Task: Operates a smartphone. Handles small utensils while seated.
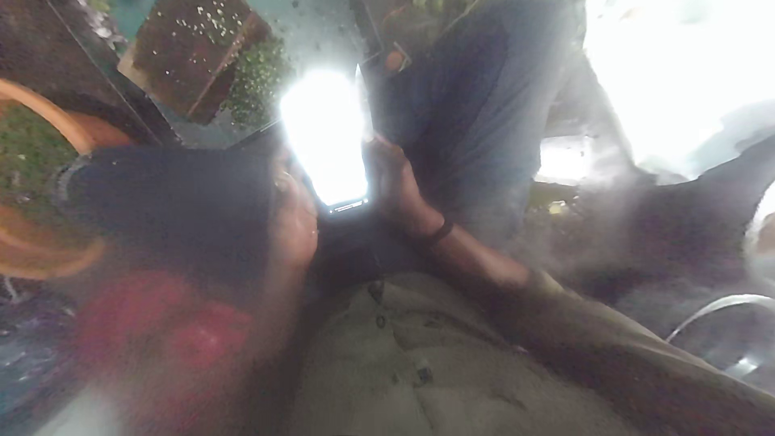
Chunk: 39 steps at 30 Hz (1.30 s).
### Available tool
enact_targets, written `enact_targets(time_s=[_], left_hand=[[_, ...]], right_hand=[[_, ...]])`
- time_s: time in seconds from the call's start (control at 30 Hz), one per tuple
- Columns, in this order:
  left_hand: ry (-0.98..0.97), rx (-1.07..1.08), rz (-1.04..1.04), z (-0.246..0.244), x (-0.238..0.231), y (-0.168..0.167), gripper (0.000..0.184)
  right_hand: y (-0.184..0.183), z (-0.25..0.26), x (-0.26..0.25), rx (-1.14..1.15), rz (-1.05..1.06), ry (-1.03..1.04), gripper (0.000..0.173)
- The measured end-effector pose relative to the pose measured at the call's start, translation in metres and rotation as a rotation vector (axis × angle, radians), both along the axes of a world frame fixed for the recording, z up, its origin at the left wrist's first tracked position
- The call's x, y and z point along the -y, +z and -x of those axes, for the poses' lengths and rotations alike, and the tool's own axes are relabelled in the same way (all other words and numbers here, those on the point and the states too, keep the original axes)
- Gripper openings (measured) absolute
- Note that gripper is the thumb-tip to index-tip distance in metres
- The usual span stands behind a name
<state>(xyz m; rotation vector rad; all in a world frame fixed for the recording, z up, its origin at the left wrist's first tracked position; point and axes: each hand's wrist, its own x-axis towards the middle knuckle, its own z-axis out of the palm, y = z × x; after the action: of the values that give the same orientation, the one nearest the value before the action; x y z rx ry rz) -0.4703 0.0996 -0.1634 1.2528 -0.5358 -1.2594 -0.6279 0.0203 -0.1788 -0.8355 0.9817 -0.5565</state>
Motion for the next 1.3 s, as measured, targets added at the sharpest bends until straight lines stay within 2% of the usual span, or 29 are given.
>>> enact_targets(time_s=[0.1, 0.23, 0.33, 0.57, 1.1, 1.3], left_hand=[[-0.014, 0.073, -0.016, 0.001, -0.003, -0.002, 0.094], [-0.037, 0.193, -0.004, 0.005, -0.008, -0.008, 0.094], [-0.039, 0.202, -0.005, 0.008, -0.011, -0.009, 0.095], [-0.031, 0.232, 0.002, 0.01, -0.013, -0.006, 0.094], [-0.032, 0.193, 0.011, 0.004, -0.012, -0.013, 0.092], [-0.022, 0.158, -0.025, 0.003, -0.01, -0.01, 0.092]], right_hand=[[-0.009, -0.006, 0.004, 0.029, 0.141, -0.012, 0.029], [-0.014, -0.017, 0.012, 0.014, 0.246, -0.036, 0.016], [-0.023, -0.026, 0.02, 0.042, 0.23, -0.042, 0.014], [-0.026, -0.025, 0.018, 0.023, 0.205, 0.011, 0.039], [-0.026, -0.027, 0.019, 0.05, 0.216, 0.013, 0.018], [-0.027, -0.027, 0.019, 0.01, 0.228, 0.024, 0.022]])
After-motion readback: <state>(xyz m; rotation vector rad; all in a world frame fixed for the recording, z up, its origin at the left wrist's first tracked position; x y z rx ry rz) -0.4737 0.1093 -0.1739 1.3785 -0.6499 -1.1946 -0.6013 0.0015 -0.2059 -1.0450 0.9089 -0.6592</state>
